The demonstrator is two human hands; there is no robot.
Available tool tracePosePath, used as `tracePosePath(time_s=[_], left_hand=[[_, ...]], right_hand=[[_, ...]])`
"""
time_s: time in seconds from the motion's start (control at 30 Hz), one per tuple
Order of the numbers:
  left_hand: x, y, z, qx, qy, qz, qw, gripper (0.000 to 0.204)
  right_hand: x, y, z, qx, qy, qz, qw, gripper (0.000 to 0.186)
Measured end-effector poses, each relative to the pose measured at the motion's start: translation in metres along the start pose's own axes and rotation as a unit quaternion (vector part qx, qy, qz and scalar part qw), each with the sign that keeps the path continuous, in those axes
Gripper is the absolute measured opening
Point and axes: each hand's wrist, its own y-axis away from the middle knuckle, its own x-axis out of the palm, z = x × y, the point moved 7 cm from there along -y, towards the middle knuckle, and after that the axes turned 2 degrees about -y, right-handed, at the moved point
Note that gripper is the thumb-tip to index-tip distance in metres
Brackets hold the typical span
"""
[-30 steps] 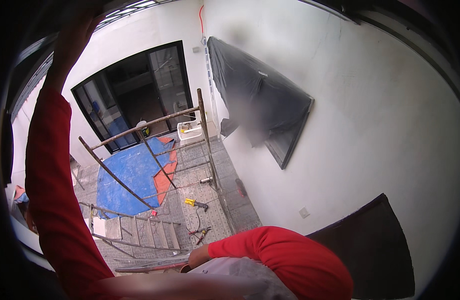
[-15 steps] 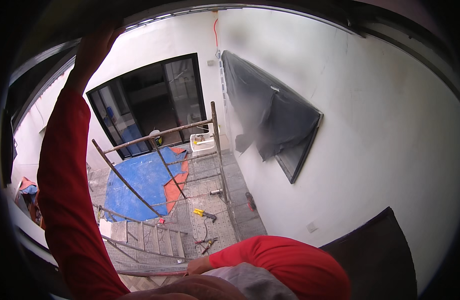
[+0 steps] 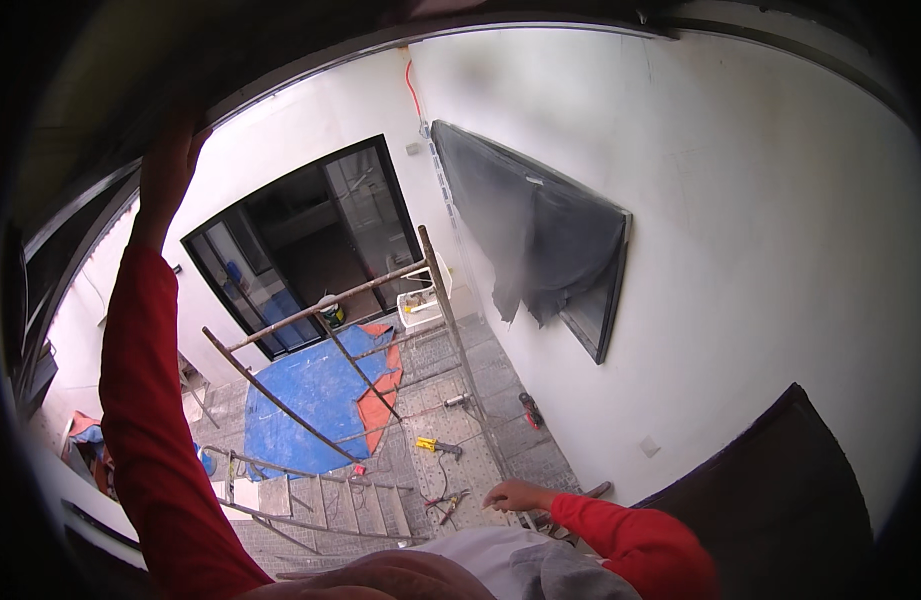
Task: The person positions and aligns a long metal frame along the top of a doorway, repeatedly adjusting its placement with both hands. They hold the frame in place while checking alignment and making small shifts to fit it into the opening.
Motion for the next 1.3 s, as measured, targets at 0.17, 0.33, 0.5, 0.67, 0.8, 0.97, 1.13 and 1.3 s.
tracePosePath(time_s=[0.17, 0.33, 0.5, 0.67, 0.8, 0.97, 1.13, 1.3], left_hand=[[-0.002, -0.003, -0.004, 0.005, -0.003, 0.022, 1.000, 0.036], [-0.003, -0.005, -0.005, 0.000, 0.000, 0.029, 1.000, 0.034], [-0.002, -0.003, -0.004, -0.011, -0.005, 0.025, 1.000, 0.035], [0.001, -0.002, -0.002, -0.006, -0.001, 0.031, 0.999, 0.035], [0.001, -0.001, -0.001, -0.006, -0.006, 0.026, 1.000, 0.035], [-0.001, -0.002, -0.003, 0.006, -0.021, 0.012, 1.000, 0.035], [-0.001, -0.002, -0.004, 0.012, -0.028, 0.001, 1.000, 0.035], [-0.001, -0.002, -0.004, 0.014, -0.029, -0.001, 0.999, 0.035]], right_hand=[[-0.025, 0.122, -0.140, 0.201, -0.057, -0.235, 0.949, 0.030], [0.026, 0.200, -0.222, 0.289, -0.286, -0.408, 0.817, 0.023], [0.064, 0.197, -0.259, 0.423, -0.200, -0.333, 0.818, 0.025], [0.061, 0.150, -0.251, 0.296, -0.336, -0.291, 0.845, 0.028], [0.048, 0.140, -0.245, 0.307, -0.411, -0.300, 0.804, 0.030], [0.067, 0.120, -0.212, 0.291, -0.506, -0.235, 0.777, 0.032], [0.087, 0.103, -0.184, 0.256, -0.386, -0.098, 0.881, 0.033], [0.096, 0.098, -0.176, 0.182, -0.346, -0.011, 0.920, 0.036]])
